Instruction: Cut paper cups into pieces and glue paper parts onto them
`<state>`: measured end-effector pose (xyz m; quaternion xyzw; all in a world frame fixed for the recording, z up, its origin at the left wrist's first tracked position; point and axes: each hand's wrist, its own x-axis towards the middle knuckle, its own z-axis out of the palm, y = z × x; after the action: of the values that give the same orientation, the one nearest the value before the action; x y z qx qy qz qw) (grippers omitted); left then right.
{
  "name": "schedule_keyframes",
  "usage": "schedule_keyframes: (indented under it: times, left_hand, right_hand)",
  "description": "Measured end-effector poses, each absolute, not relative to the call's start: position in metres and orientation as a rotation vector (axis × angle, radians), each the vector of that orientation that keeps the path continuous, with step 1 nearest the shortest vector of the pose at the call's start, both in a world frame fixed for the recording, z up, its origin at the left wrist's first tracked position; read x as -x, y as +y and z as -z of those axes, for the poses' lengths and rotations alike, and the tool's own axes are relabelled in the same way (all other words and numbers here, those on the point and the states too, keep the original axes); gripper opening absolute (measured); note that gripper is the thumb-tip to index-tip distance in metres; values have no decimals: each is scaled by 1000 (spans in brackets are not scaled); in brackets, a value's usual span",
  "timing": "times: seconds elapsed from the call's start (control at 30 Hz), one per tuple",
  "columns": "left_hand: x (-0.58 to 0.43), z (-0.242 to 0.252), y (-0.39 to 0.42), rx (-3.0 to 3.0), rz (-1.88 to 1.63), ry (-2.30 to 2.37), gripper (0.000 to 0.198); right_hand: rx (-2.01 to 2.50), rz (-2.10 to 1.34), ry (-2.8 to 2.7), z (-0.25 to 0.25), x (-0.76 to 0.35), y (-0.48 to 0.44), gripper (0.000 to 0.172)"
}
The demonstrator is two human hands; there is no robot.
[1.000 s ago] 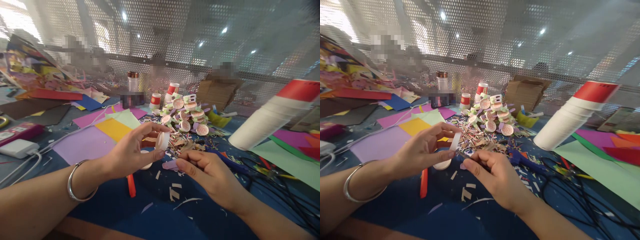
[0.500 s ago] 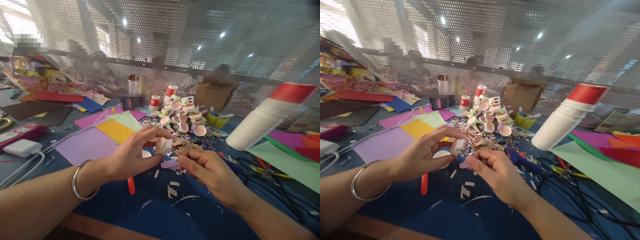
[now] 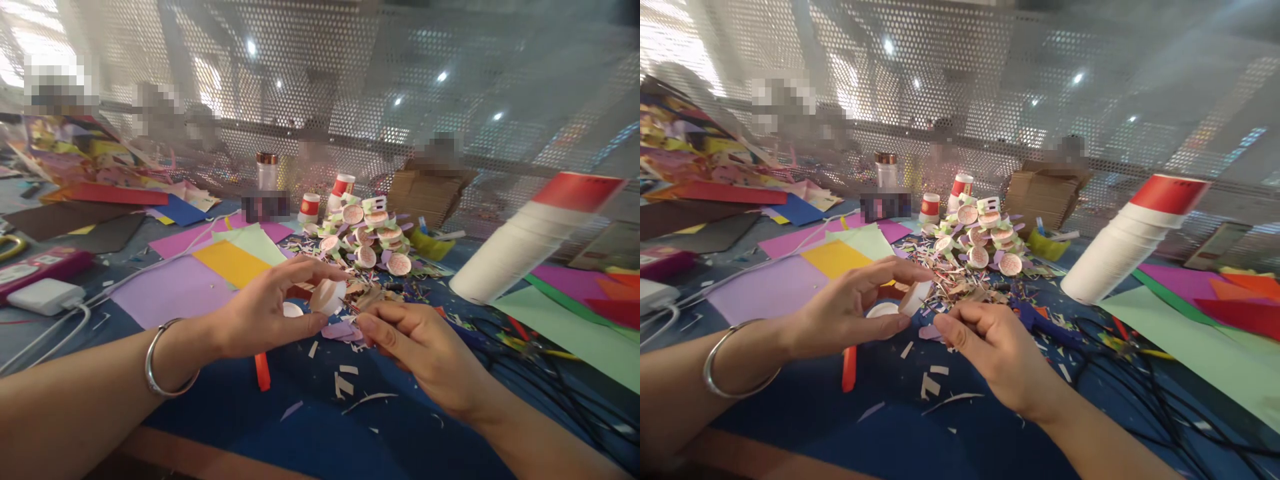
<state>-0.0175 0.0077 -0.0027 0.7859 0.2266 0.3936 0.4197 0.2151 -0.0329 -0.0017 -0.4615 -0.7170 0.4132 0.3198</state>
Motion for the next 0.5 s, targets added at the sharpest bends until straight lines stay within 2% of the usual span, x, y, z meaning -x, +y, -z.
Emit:
schedule_keyframes:
  times: [0.2,0.37,0.5]
  left_hand:
    - [21,-1,11,-1658,-869,620,42]
    - [18,-4,7,-1708,-782,649,28]
    - [11,-7,-1,-1719,-650,652,35]
  right_hand:
    - [1271,-1043,-1890,-6,-213,-37,44]
    - [1207,-755,-1781,-1,-209,-43,26]
    - [1153,-621,-1789,5,-204,-43,17]
